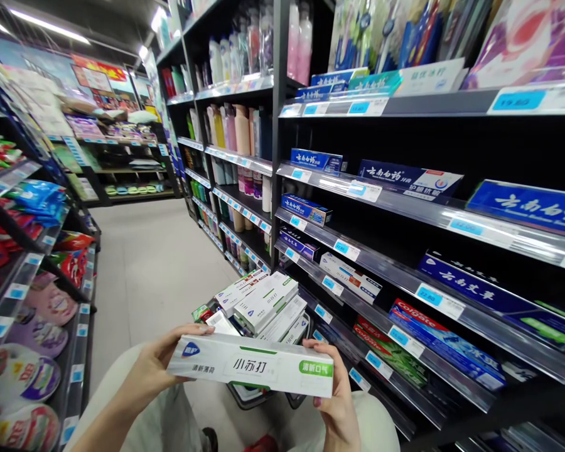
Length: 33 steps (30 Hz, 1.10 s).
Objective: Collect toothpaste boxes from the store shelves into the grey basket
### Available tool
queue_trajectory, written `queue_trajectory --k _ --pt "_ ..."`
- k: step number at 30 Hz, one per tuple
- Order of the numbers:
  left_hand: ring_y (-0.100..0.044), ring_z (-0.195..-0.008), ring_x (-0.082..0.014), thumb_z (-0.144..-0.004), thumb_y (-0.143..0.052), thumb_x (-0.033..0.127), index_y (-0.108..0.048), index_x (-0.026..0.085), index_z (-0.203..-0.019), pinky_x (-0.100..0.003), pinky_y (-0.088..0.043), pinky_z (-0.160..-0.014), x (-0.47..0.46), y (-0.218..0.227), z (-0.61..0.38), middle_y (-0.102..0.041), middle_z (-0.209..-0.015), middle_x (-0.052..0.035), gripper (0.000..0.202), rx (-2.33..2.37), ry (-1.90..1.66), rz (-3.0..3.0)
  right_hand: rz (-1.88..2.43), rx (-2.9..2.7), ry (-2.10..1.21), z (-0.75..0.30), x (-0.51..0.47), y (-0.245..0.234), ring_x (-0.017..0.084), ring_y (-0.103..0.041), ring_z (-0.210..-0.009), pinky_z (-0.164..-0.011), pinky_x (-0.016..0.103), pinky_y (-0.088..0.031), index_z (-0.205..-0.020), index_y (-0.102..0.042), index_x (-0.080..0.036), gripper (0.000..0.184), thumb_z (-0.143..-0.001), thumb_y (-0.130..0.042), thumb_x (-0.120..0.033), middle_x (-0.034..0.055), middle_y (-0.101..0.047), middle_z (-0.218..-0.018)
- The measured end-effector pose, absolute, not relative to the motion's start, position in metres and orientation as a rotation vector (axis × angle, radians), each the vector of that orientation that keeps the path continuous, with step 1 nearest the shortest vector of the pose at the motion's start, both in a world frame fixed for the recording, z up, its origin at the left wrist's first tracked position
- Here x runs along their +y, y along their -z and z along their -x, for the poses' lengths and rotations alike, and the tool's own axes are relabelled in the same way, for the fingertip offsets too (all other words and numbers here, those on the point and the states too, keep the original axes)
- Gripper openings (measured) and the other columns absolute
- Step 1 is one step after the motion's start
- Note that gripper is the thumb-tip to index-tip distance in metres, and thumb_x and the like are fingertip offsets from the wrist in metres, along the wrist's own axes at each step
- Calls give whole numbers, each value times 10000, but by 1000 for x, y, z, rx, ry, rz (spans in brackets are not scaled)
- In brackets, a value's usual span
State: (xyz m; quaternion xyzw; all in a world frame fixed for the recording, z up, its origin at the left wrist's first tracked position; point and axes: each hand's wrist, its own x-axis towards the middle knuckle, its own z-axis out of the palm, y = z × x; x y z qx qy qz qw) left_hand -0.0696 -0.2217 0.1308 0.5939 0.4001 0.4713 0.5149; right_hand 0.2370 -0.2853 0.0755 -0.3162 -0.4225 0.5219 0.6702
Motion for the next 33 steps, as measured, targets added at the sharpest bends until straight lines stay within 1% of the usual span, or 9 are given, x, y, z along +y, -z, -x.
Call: queue_trajectory --k 7,12,14,16,20,23,26,28,33 --pt "-638 -1015 -275 -520 -848 171 -687 175 -954 -297 -554 -834 -220 -128 72 -699 -1074 -106 463 949 -1141 -1443 696 -954 -1172 -236 -284 -77 303 -508 -1161 -920 411 -444 -1100 -628 -300 638 -517 -822 -476 84 -602 -1214" --pt "-644 -984 -247 -515 -840 153 -688 201 -943 -263 -550 -803 -221 -133 71 -704 -1039 -68 456 949 -1139 -1403 703 -930 -1181 -234 -283 -77 281 -519 -1164 -923 374 -449 -1100 -631 -281 659 -497 -837 -449 83 -608 -1222" --pt "-653 -922 -233 -490 -842 152 -683 192 -931 -245 -552 -758 -222 -136 69 -707 -997 -58 471 954 -1135 -1357 704 -899 -1203 -233 -283 -79 259 -586 -1053 -851 347 -489 -1090 -636 -268 643 -501 -841 -426 85 -628 -1185" --pt "-651 -859 -220 -468 -846 185 -670 171 -912 -230 -549 -708 -222 -137 68 -705 -926 -51 477 960 -1147 -1310 725 -835 -1227 -230 -283 -81 202 -640 -813 -688 301 -522 -1059 -642 -264 583 -529 -835 -411 69 -671 -1068" --pt "-628 -668 -173 -562 -793 381 -601 156 -958 -215 -526 -540 -220 -131 61 -658 -771 -18 494 974 -1083 -1236 876 -691 -1226 -220 -280 -86 164 -610 -559 -475 257 -477 -952 -630 -217 429 -627 -783 -453 47 -691 -775" --pt "-446 -364 -87 -658 -669 550 -526 159 -1066 -196 -384 -333 -220 -126 54 -575 -606 48 584 1074 -968 -1140 979 -684 -1265 -213 -275 -88 178 -567 -427 -381 256 -426 -1045 -570 -161 506 -714 -688 -525 47 -643 -567" --pt "-321 -303 -50 -721 -567 601 -460 174 -1188 -162 -296 -313 -221 -126 49 -544 -521 81 642 1179 -886 -1066 1049 -678 -1303 -209 -270 -87 165 -514 -349 -330 234 -379 -1250 -434 -146 680 -751 -632 -563 -2 -591 -475" --pt "-296 -307 -44 -752 -532 585 -455 180 -1206 -148 -278 -323 -223 -127 48 -550 -498 83 613 1210 -851 -1041 1078 -670 -1317 -208 -267 -85 150 -507 -346 -322 218 -364 -1275 -400 -170 707 -748 -626 -584 -10 -607 -508" --pt "-277 -297 -47 -740 -540 580 -514 180 -1085 -163 -279 -320 -221 -124 49 -531 -483 98 530 1197 -809 -1000 1101 -641 -1354 -206 -264 -86 127 -471 -327 -318 196 -313 -957 -545 -164 589 -704 -595 -694 -13 -548 -420"
